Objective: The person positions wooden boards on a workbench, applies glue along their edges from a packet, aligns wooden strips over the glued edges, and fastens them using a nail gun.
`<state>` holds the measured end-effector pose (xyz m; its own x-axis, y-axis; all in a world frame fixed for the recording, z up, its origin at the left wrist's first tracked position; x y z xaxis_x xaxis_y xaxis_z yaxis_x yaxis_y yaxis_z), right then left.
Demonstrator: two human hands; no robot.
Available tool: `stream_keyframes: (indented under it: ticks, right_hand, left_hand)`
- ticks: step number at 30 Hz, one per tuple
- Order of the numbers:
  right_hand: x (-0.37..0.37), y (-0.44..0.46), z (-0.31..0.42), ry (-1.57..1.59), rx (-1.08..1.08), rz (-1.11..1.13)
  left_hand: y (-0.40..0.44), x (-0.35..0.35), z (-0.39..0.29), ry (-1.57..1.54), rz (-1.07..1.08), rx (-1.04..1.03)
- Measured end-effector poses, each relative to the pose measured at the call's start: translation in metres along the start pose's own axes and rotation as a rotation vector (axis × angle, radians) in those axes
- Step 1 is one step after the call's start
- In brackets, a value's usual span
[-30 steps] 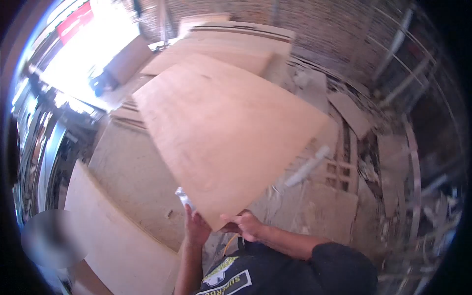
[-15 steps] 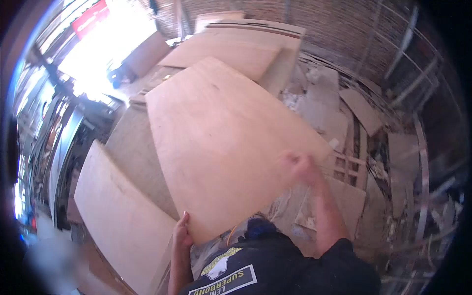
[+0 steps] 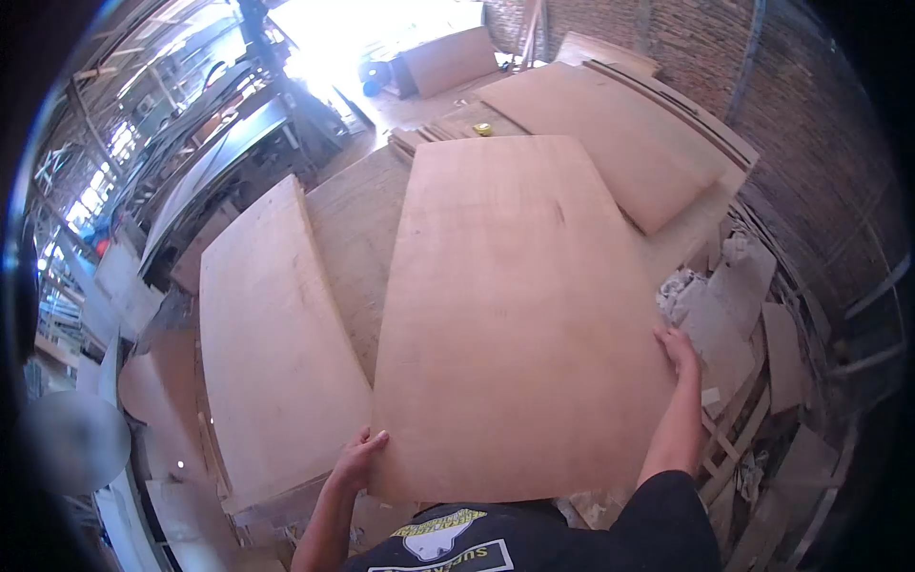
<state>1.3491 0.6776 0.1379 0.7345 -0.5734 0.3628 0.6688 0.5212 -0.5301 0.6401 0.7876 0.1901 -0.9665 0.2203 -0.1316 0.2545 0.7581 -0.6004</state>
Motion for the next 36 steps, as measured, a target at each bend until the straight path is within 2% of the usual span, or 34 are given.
stream_keyframes:
  ticks: [2,5,7,10,11,13,18,20,22,25,28,29,36]
  right_hand:
    - [-0.003,0.012,-0.006,-0.061,0.066,-0.051]
    - [-0.007,0.001,-0.009,-0.136,0.171,-0.191]
    - [-0.020,-0.028,0.013,-0.175,0.287,-0.320]
    - [-0.022,-0.036,0.034,-0.319,0.214,-0.327]
    - [-0.029,-0.057,0.054,-0.314,0.231,-0.336]
    - [-0.028,-0.037,0.044,-0.178,0.315,-0.259]
    - [-0.044,-0.027,0.049,-0.323,0.434,-0.207]
    - [-0.067,-0.024,0.066,-0.378,0.464,-0.178]
    - [-0.094,-0.069,0.095,-0.476,0.469,-0.143]
    - [-0.153,-0.078,0.116,-0.346,0.614,-0.144]
    - [-0.219,-0.165,0.151,-0.247,0.551,0.095]
    - [-0.243,-0.180,0.143,-0.250,0.556,0.173]
    - [-0.402,-0.206,0.129,-0.418,0.640,0.602]
  left_hand:
    - [0.013,0.008,0.005,0.089,-0.034,0.033]
    - [0.010,-0.008,-0.012,0.156,-0.236,0.046]
    - [0.009,-0.005,-0.019,0.227,-0.262,-0.042]
    - [-0.009,-0.010,-0.039,0.287,-0.323,-0.069]
    - [-0.014,-0.012,-0.044,0.292,-0.339,-0.069]
    - [-0.006,0.009,-0.015,0.319,-0.366,-0.117]
    - [-0.060,0.027,-0.005,0.326,-0.472,-0.179]
    - [-0.092,0.034,-0.004,0.355,-0.572,-0.158]
    - [-0.098,0.071,0.032,0.328,-0.600,-0.174]
    - [-0.135,0.097,0.061,0.179,-0.661,-0.181]
    - [-0.186,0.119,0.077,0.102,-0.746,-0.193]
    - [-0.204,0.126,0.087,0.087,-0.785,-0.195]
    - [-0.299,0.141,0.129,0.062,-1.126,0.016]
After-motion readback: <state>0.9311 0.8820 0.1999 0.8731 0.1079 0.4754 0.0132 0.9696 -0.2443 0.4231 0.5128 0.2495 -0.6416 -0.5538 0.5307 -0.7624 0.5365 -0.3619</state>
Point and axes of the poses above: each hand's wrist, its own y-axis towards the middle knuckle, its own x-axis out of the back of the hand, z = x × y, the point moved 2 cm from there along y, towards the middle knuckle, and after that the axes turned 3 degrees about -x, right-handed, at the moved point
